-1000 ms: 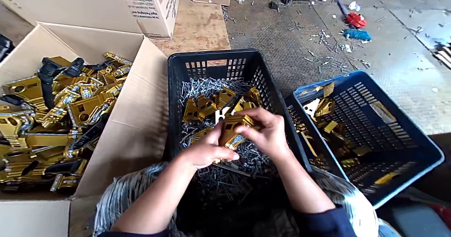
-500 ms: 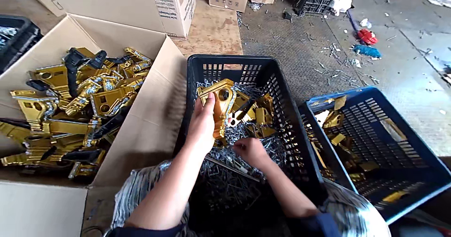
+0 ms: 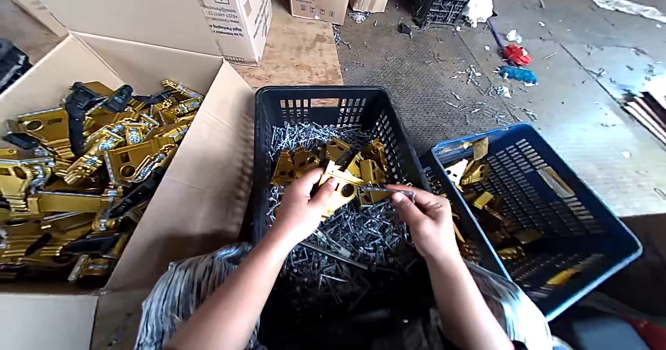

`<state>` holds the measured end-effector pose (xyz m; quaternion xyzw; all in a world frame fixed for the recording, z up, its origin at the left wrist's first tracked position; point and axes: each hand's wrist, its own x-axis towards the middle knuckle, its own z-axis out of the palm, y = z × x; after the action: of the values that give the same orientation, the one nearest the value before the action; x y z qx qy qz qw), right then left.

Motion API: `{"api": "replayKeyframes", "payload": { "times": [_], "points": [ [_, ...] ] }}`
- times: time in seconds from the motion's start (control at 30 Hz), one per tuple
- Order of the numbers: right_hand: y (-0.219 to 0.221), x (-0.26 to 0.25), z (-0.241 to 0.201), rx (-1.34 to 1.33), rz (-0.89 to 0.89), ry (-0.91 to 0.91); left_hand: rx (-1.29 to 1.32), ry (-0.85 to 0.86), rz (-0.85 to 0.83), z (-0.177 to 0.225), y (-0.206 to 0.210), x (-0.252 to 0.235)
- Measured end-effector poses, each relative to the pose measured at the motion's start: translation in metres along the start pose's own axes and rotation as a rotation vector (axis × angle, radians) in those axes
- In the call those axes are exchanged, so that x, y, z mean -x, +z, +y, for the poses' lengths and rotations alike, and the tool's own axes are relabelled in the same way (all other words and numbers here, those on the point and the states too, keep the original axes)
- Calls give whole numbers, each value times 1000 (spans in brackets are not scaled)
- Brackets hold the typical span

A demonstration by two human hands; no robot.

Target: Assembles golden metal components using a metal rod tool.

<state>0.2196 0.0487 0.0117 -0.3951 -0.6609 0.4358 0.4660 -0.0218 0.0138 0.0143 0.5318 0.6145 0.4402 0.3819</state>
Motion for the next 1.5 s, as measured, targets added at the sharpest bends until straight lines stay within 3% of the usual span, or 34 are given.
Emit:
{"api": "replayKeyframes", "payload": {
  "times": [0.17, 0.33, 0.43, 0.53, 0.73, 0.8, 0.87, 0.93, 1.0, 1.13, 1.2, 1.33, 1.5],
  "points": [
    [14, -7, 9, 160, -38, -263, 203, -20, -240, 0, 7, 5],
    [30, -3, 18, 507, 3, -479, 177, -115, -102, -2, 17, 8],
    [27, 0, 11, 543, -87, -366, 197, -85, -4, -2, 18, 4],
    [19, 0, 11, 264, -180, -179, 280, -24, 17, 0, 14, 1],
    [20, 0, 7, -538, -466, -64, 708, -28, -414, 1, 15, 12],
    [26, 2, 5, -626, -448, -59, 723, -24, -490, -4, 17, 13],
    [29, 6, 3, -501, -354, -97, 538, 32, -465, -4, 11, 7],
    [29, 9, 3, -186, -257, -212, 282, 51, -310, -4, 7, 3],
    [30, 10, 8, 161, -182, -372, 192, 5, -221, -6, 8, 0],
    [44, 13, 12, 543, -54, -550, 228, 34, -323, -7, 25, 12],
    [46, 14, 14, 555, -86, -514, 191, 24, -323, -9, 30, 13],
    [33, 8, 12, 180, -278, -174, 327, -33, -407, -9, 22, 11],
    [33, 6, 19, -15, -205, 0, 316, -49, -496, -13, 23, 11]
  ]
}}
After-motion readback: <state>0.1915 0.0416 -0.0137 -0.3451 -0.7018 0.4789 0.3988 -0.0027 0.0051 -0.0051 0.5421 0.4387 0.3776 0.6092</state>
